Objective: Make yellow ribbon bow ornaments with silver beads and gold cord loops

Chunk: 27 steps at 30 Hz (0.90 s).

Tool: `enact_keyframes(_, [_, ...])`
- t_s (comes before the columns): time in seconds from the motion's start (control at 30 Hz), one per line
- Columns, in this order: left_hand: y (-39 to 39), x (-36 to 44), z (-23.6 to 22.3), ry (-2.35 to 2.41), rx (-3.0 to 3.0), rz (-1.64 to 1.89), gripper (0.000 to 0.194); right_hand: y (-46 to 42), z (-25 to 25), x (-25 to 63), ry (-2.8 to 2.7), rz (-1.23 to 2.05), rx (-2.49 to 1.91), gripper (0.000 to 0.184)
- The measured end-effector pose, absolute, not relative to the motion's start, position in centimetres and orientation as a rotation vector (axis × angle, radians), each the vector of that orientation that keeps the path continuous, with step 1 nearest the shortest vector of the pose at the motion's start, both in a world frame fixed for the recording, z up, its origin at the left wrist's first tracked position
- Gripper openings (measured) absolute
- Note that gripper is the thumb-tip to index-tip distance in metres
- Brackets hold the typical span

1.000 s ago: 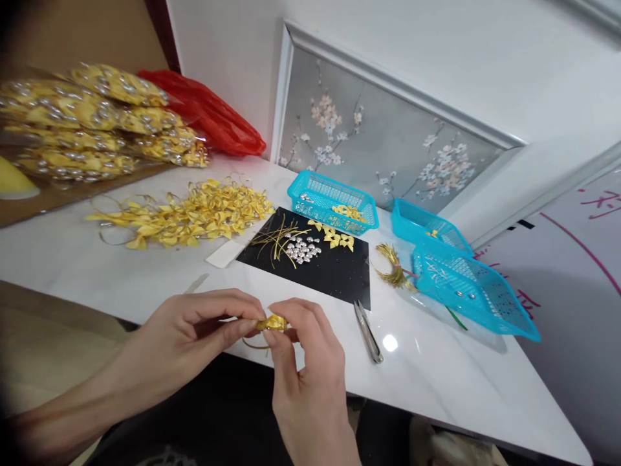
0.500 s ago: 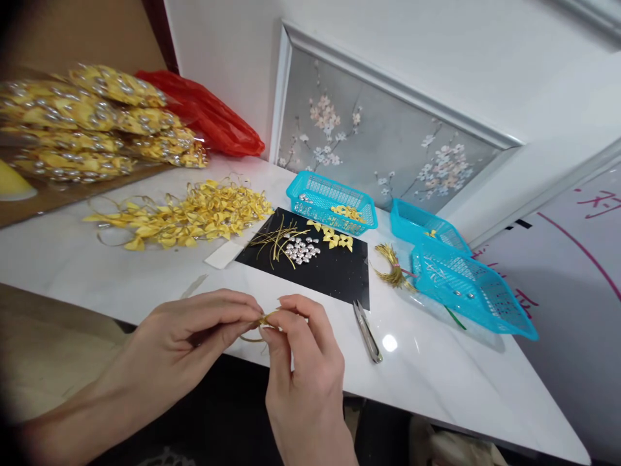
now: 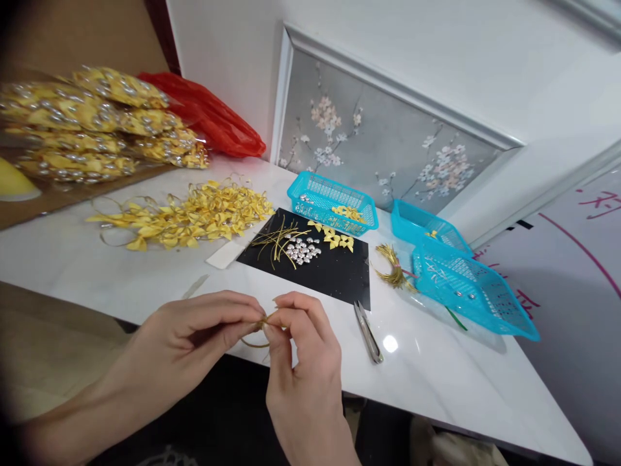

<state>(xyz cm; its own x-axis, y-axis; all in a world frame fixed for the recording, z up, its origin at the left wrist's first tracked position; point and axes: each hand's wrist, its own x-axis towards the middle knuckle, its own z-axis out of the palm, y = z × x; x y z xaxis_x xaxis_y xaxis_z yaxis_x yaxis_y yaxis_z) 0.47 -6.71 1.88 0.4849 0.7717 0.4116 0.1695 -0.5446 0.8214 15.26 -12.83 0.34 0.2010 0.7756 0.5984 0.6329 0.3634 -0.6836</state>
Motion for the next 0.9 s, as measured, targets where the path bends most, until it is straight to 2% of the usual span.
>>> enact_keyframes(0.2, [-7.0, 0.4, 2.2, 0.738, 1.758, 0.903, 0.017, -13.0, 1.0, 15.6, -1.529, 0.172, -1.327, 0.017])
enact_keyframes(0.57, [-6.7, 0.4, 1.8, 0.764, 2.069, 1.020, 0.022, -13.1, 1.9, 15.9, -1.602, 0.242, -1.357, 0.019])
enact_keyframes(0.9, [-6.4, 0.7, 2.2, 0.827, 1.871, 0.918, 0.022, -12.9, 2.3, 15.5, -1.619, 0.179, -1.369, 0.019])
